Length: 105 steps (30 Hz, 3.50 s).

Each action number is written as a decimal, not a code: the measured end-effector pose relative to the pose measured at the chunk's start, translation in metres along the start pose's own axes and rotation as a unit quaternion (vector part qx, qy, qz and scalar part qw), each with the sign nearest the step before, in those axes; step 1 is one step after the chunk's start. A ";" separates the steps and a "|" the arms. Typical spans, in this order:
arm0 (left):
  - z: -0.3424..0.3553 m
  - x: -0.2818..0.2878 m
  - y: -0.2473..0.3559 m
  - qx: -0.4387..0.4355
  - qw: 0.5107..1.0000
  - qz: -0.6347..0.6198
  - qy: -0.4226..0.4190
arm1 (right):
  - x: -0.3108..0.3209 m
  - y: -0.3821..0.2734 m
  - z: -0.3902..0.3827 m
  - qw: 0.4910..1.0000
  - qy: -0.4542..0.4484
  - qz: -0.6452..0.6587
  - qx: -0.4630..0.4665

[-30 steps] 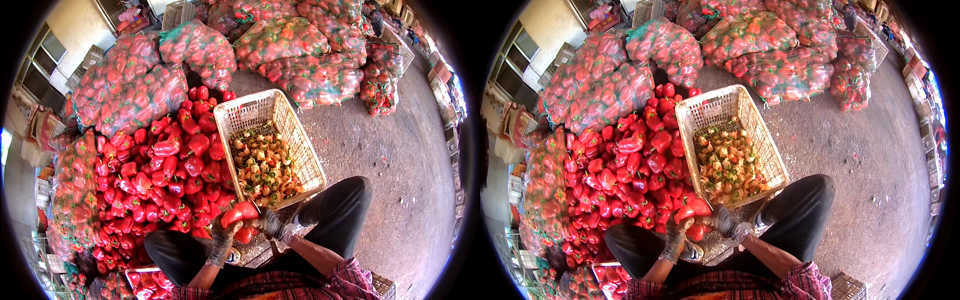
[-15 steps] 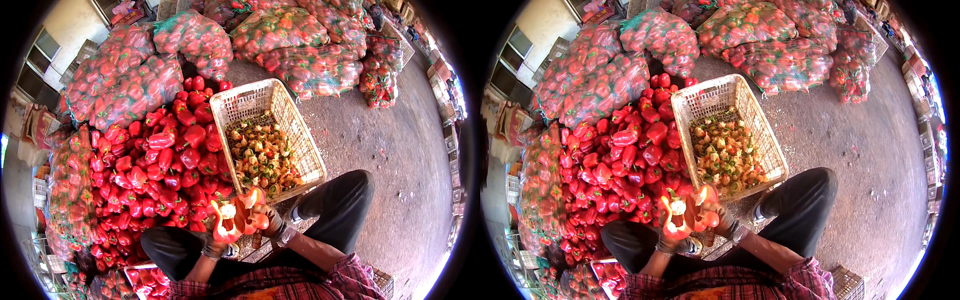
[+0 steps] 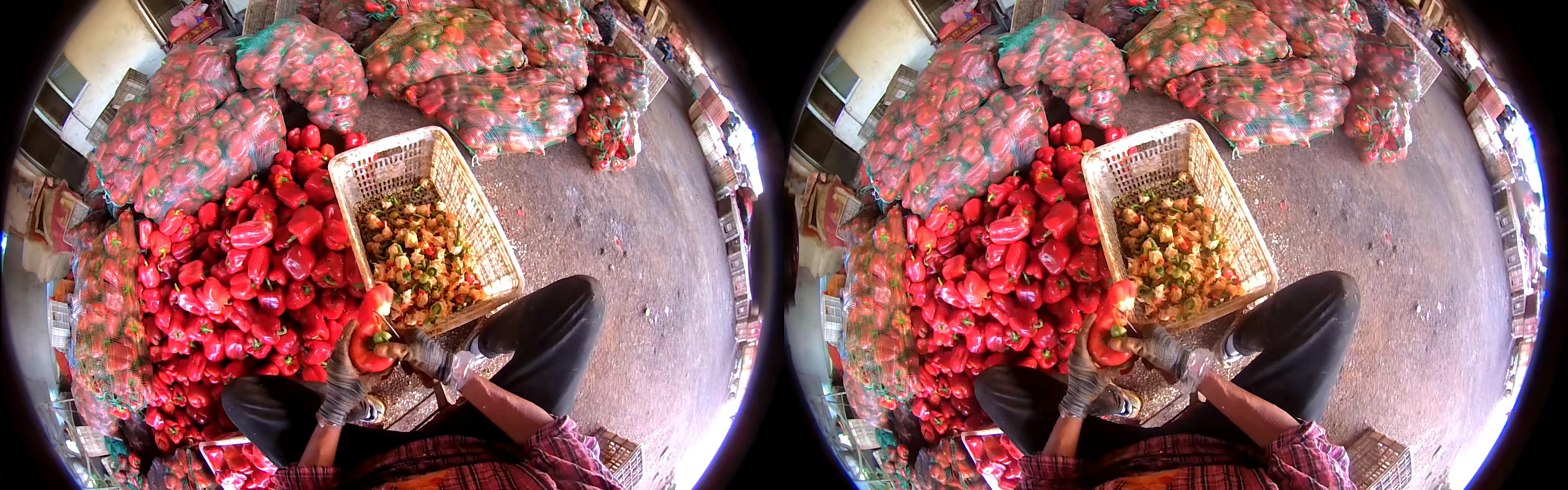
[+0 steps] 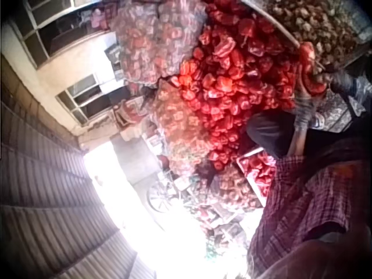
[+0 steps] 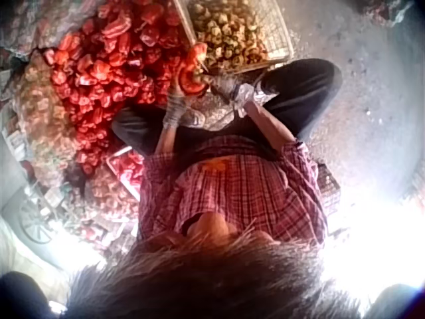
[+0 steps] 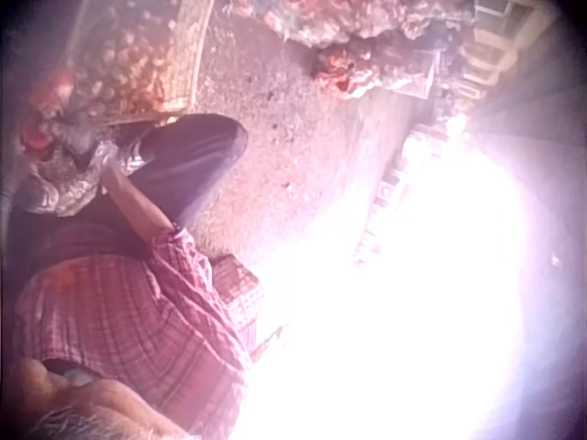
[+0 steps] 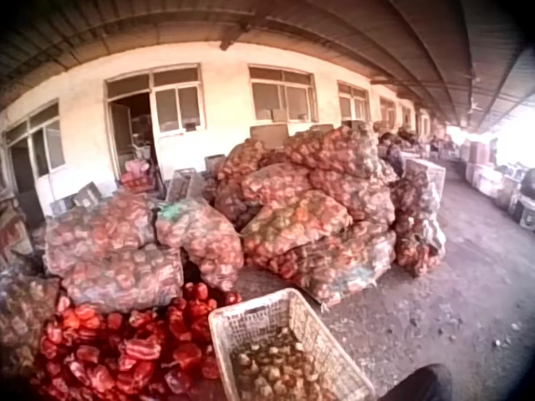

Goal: The person picks up red bell peppers from a large pile, cuts the stems off, and places the trimmed peppers into a white plastic bin while putting the stems into a separate crate.

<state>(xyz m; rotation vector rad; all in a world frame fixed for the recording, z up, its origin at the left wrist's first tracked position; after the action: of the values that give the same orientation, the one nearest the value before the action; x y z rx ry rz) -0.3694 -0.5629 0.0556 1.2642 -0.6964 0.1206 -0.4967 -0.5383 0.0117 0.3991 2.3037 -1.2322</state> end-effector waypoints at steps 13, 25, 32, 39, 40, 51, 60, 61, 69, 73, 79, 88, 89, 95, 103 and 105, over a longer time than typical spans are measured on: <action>-0.005 -0.015 0.022 -0.064 0.992 0.103 0.018 | 0.017 -0.004 0.004 0.961 0.085 -0.234 0.119; -0.014 -0.025 -0.029 0.164 0.938 -0.303 0.040 | 0.008 0.016 0.010 0.978 0.017 0.209 -0.005; -0.023 0.002 -0.054 0.223 0.937 -0.246 0.111 | 0.076 -0.022 0.018 0.933 0.120 0.340 0.022; -0.008 -0.007 -0.032 0.128 0.981 -0.139 0.041 | 0.066 0.013 0.028 0.968 0.227 0.110 -0.005; -0.008 -0.010 -0.030 0.104 0.989 -0.104 0.025 | 0.062 0.013 0.029 0.968 0.225 0.105 -0.026; 0.009 -0.025 0.025 0.038 0.994 -0.042 -0.092 | 0.059 0.014 0.033 0.978 0.181 0.100 -0.030; -0.025 -0.027 -0.053 0.220 0.929 -0.294 0.044 | 0.059 -0.024 0.035 0.962 0.187 0.013 0.198; -0.033 -0.035 -0.082 0.245 0.903 -0.351 0.045 | 0.069 -0.021 0.035 0.977 0.160 -0.013 0.143; -0.057 -0.056 -0.169 0.317 0.700 -0.617 0.170 | 0.112 -0.002 0.032 0.964 0.188 0.176 0.065; -0.046 -0.067 -0.142 0.331 0.649 -0.675 0.116 | 0.113 0.001 0.036 0.968 0.238 -0.084 0.011; -0.031 -0.065 -0.112 0.331 0.576 -0.740 0.103 | 0.101 0.010 0.049 0.912 0.193 -0.360 0.035; -0.073 -0.047 -0.144 0.270 0.751 -0.595 0.098 | 0.151 -0.006 0.040 0.917 0.300 -0.247 0.089; -0.081 -0.040 -0.150 0.257 0.786 -0.554 0.102 | 0.114 -0.033 0.033 0.883 0.272 -0.307 0.230; -0.025 -0.015 -0.039 0.218 0.864 -0.453 0.010 | -0.033 -0.041 0.000 0.771 0.181 -0.573 0.213; -0.092 0.115 -0.029 0.329 0.870 -0.230 0.286 | -0.165 -0.036 -0.014 0.886 0.051 -0.435 0.155; -0.112 0.164 -0.023 0.215 0.845 -0.305 0.384 | -0.210 -0.043 -0.017 0.842 -0.071 -0.472 0.251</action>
<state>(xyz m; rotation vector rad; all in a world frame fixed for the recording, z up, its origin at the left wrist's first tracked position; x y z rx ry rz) -0.1826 -0.5165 0.1106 1.6493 0.4704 0.2475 -0.3463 -0.5530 0.1649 -0.7621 2.0172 -2.2340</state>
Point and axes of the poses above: each hand's wrist, its own z-axis towards the middle knuckle, its own x-axis out of the back of the hand, y = z × x, the point moved 10 cm from there along z, towards the middle knuckle, and after that the axes turned 4 degrees about z, right-handed, at the moved point
